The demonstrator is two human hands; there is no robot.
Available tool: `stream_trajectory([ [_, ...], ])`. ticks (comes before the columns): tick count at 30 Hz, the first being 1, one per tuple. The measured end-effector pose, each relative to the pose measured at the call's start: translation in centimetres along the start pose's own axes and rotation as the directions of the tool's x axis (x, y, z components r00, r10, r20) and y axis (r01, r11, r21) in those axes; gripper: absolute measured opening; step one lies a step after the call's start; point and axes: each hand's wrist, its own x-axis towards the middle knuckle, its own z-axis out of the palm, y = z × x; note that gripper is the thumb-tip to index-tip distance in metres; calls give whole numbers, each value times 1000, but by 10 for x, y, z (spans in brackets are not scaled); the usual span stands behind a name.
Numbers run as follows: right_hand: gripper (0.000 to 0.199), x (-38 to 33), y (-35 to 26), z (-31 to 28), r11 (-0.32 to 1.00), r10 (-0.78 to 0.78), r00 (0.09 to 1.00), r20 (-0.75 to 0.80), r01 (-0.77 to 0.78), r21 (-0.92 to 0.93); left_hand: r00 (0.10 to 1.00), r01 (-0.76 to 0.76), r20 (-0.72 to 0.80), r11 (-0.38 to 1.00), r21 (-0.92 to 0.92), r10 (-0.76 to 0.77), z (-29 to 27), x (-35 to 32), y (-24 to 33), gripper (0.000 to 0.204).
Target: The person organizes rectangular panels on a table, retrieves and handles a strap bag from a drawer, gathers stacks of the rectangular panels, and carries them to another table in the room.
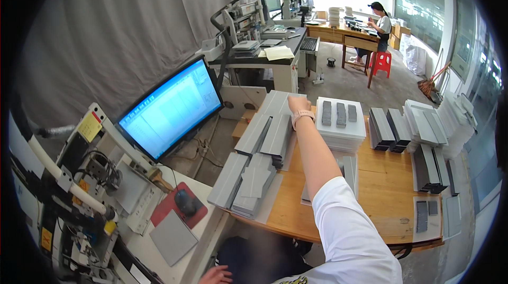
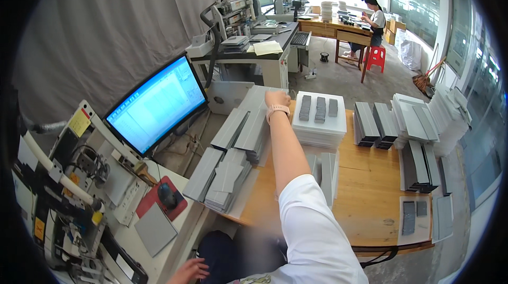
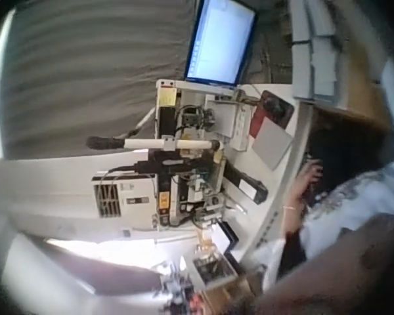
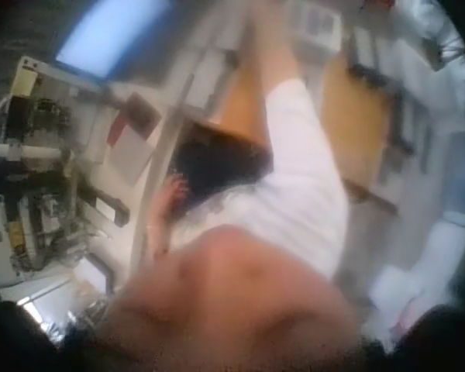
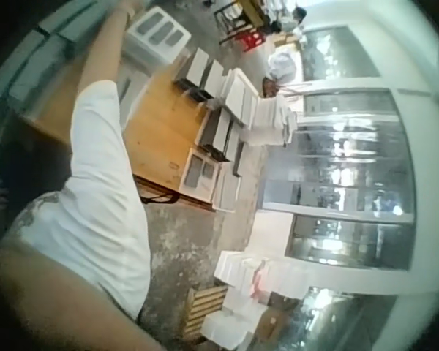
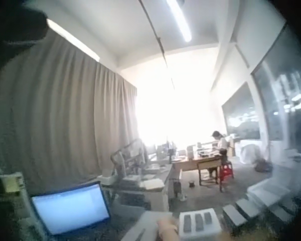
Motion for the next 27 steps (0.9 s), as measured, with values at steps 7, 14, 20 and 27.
stream_trajectory([
  [7, 52, -4, -40, -4, 977, -29, 999, 29, 22, 211, 826, -533, 284, 838, 115, 487, -14, 19, 115, 28],
  [14, 58, 47, -39, -4, 972, -24, 973, 228, -31, 233, 712, -670, 326, 741, 49, 622, 19, 156, 308, 31],
  [20, 59, 31, -48, 1, 948, 213, 958, 194, -250, 196, 863, -476, 256, 871, 125, 435, 64, 345, 368, 26],
  [27, 67, 42, -28, 7, 920, 349, 928, 134, -366, 141, 920, -286, 337, 929, 234, 198, 126, 431, 358, 17],
])
